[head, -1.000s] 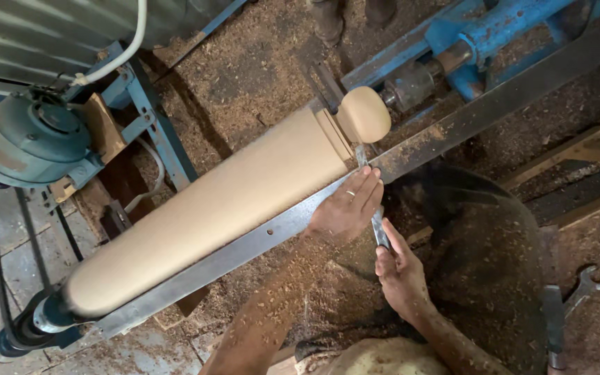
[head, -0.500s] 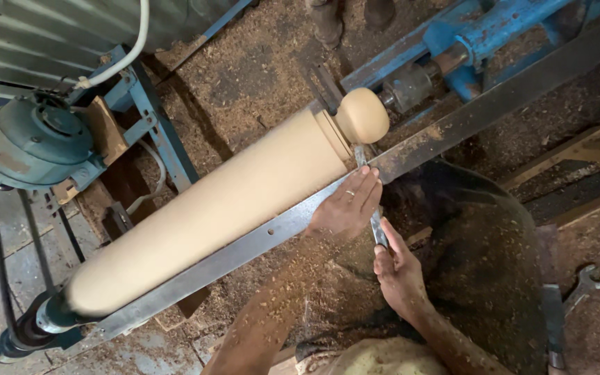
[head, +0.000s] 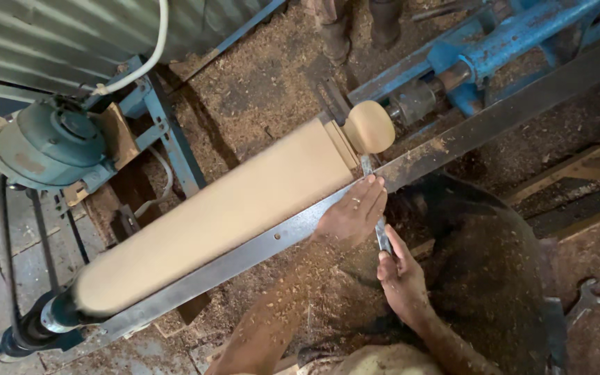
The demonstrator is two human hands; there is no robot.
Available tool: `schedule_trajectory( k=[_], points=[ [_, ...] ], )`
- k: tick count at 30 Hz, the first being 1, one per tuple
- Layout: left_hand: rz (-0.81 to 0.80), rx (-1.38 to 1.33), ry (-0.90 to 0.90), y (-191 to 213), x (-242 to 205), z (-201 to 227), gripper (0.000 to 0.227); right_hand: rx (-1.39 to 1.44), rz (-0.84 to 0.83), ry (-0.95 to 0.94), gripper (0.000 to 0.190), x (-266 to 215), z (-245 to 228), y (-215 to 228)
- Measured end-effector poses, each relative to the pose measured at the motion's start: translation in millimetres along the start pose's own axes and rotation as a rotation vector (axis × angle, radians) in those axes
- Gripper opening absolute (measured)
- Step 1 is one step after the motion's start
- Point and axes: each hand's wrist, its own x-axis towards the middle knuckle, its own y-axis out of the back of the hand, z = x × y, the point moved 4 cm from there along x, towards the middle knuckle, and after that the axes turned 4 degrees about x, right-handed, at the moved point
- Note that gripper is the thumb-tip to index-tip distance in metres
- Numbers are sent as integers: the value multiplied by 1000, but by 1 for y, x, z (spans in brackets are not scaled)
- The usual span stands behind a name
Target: The person shapes a cylindrical wooden blank mounted on a lathe using a chisel, then smooths the formed end with a sanding block. The workpiece is held between the lathe centers and rotated while the person applies the tools to carve and finish the surface.
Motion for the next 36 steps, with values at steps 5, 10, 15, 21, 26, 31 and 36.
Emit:
schedule_trajectory(
  k=[5, 10, 15, 21, 26, 31, 36],
  points=[
    [50, -65, -108, 16, 1, -6, 54, -216, 41, 86, 69, -9, -18, -7],
    [7, -146, -172, 13, 3, -10, 53, 101, 2, -167, 57, -18, -13, -13],
    [34, -86, -190, 3, 5, -8, 52, 54, 49, -114, 46, -12, -9, -29],
    [59, -20, -111, -2, 2, -4, 48, 175, 48, -65, 64, -14, -6, -44],
    [47, 7, -130, 3, 3, -7, 48, 208, 80, -134, 63, -16, -10, -50],
    [66, -43, -101, 5, 4, -9, 47, 196, 95, -176, 62, -16, -20, -56],
    [51, -48, -54, 1, 4, -8, 46, 190, 106, -210, 63, -16, -27, -59]
  ],
)
